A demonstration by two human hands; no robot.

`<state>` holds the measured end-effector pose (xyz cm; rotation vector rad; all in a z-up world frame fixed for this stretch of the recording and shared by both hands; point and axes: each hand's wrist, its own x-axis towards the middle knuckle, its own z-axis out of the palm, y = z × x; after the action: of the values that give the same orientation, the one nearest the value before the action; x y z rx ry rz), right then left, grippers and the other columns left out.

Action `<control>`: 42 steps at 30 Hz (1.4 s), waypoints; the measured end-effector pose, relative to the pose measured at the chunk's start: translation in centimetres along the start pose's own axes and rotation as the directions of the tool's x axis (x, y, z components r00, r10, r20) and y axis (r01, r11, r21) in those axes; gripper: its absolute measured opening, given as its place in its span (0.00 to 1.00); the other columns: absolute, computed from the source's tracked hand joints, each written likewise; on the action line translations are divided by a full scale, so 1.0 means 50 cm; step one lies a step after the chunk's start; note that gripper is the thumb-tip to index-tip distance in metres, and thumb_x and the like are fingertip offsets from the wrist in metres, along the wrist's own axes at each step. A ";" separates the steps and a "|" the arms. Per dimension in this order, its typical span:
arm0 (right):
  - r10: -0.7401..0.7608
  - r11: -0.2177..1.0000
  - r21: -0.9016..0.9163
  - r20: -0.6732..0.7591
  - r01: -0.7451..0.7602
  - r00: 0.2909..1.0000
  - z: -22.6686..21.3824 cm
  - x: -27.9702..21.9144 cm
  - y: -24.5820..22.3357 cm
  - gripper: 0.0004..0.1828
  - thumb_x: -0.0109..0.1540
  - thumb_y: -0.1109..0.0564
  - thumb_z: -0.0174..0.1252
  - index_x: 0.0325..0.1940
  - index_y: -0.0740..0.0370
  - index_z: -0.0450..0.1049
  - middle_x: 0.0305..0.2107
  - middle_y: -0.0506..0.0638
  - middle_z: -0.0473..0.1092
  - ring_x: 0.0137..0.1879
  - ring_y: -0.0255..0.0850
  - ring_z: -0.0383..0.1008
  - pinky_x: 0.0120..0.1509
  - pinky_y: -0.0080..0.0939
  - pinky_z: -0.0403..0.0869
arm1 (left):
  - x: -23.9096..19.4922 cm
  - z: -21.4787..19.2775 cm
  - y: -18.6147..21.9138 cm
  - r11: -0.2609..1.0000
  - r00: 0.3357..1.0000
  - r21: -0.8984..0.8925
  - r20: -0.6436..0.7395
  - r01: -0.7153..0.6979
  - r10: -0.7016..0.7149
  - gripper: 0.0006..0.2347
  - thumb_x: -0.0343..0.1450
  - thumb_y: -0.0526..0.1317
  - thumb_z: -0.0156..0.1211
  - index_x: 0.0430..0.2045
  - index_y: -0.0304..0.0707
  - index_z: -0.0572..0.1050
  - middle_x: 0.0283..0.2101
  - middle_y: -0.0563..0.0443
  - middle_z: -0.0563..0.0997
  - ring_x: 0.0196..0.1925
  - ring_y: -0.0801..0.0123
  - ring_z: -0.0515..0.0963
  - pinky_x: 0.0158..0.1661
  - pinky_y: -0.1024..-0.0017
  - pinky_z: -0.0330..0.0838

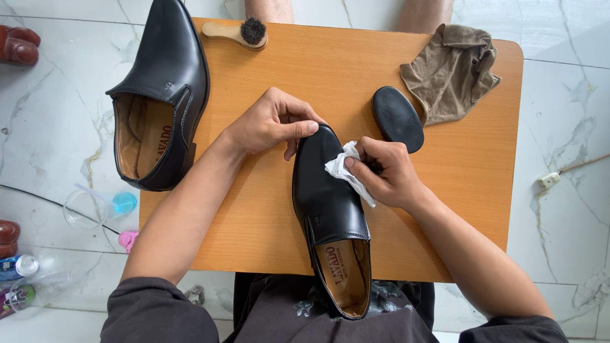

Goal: The person polishes a black leather shoe using a cloth and a shoe polish tin. They apply polish with a cloth, rub it into the leather, and then buff the shoe with a clean tissue to remove excess polish.

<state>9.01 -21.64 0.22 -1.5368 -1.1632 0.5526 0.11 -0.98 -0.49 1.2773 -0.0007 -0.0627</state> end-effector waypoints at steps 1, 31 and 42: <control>0.001 1.000 0.000 -0.001 -0.001 1.000 0.000 0.000 0.000 0.13 0.56 0.60 0.52 0.17 0.62 0.61 0.06 0.50 0.53 0.13 0.37 0.53 0.18 0.31 0.54 | 0.000 -0.001 0.001 1.000 1.000 0.000 0.001 0.001 -0.001 0.03 0.64 0.29 0.54 0.26 0.25 0.74 0.16 0.43 0.74 0.17 0.72 0.74 0.13 0.77 0.72; 0.028 0.999 0.024 0.004 -0.028 1.000 0.002 0.003 -0.007 0.14 0.57 0.60 0.52 0.17 0.62 0.61 0.05 0.49 0.52 0.14 0.34 0.50 0.19 0.30 0.52 | 0.005 -0.034 -0.008 0.985 0.985 0.136 0.124 0.106 -0.123 0.05 0.65 0.30 0.50 0.17 0.28 0.71 0.14 0.48 0.69 0.16 0.69 0.75 0.11 0.71 0.73; -0.098 0.980 -0.188 -0.155 0.068 0.983 0.033 0.003 0.003 0.15 0.54 0.61 0.59 0.18 0.62 0.60 0.07 0.52 0.51 0.13 0.45 0.55 0.18 0.34 0.54 | 0.009 -0.016 0.004 0.976 0.989 0.219 0.147 -0.007 -0.026 0.07 0.68 0.33 0.48 0.21 0.29 0.72 0.13 0.44 0.71 0.16 0.65 0.77 0.15 0.69 0.76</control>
<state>7.78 -20.72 -0.38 -1.6469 -1.1700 0.2642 0.62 -0.18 -0.53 1.4912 -0.1339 -0.1699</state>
